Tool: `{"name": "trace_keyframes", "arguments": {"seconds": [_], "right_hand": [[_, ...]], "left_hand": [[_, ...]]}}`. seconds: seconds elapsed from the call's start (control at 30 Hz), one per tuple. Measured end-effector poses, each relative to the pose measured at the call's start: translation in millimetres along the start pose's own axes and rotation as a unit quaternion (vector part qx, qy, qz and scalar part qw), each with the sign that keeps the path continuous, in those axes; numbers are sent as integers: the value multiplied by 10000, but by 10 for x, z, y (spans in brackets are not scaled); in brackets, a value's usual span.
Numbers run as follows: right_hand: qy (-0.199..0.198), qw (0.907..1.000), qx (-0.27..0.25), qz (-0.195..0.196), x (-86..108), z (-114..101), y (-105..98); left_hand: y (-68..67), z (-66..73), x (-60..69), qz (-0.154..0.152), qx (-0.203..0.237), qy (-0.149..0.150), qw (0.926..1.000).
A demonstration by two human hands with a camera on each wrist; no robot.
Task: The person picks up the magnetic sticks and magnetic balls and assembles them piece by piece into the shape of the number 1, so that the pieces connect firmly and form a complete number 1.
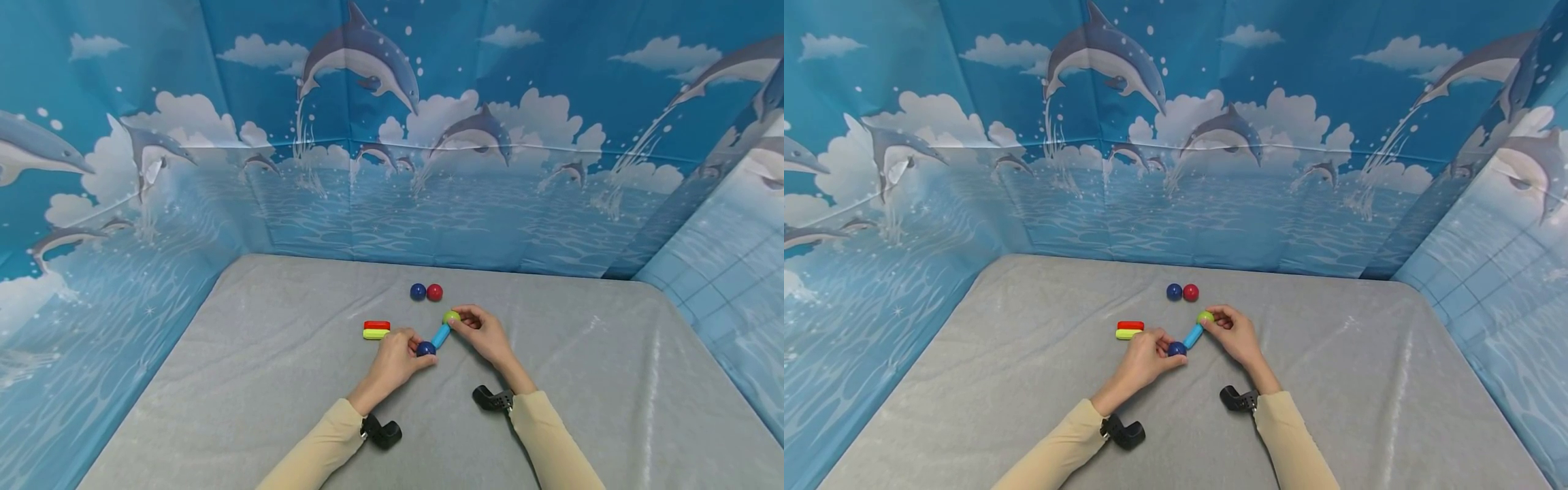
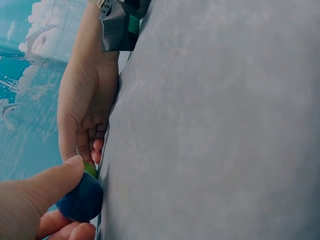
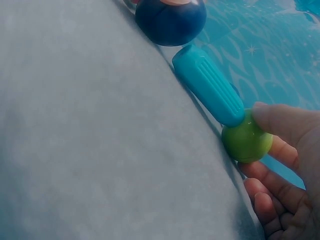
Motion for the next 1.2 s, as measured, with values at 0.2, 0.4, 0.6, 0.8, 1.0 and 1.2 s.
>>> {"name": "trace_keyframes", "arguments": {"seconds": [0.2, 0.4, 0.6, 0.8, 1.0, 1.2], "right_hand": [[0, 10000, 44, 32, -2, -1, 2], [-2, 10000, 4, 35, -6, 3, 1], [13, 10000, -15, 8, -2, 0, -1], [-14, 10000, -11, 5, 2, 3, 6], [-13, 10000, 20, 12, 0, -6, 5], [-11, 10000, 23, 29, -2, -7, 7]], "left_hand": [[-2, 1, 3, 24, -34, 5, 10000], [0, -1, -7, 69, 3, 40, 10000], [-1, -9, -2, 95, 66, 17, 9999], [-6, 0, 1, 120, -69, 44, 9999], [-7, 10, -3, 141, -233, 75, 9996], [-5, 10, -4, 167, -289, 99, 9994]]}}
Point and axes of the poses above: each hand's wrist, its own x-axis away from the middle knuckle, its own y-axis out of the palm, z = x × y, the point moved 5 cm from there along -x, towards the middle knuckle, and after that the axes turned 4 degrees about z, right-handed, at the moved point
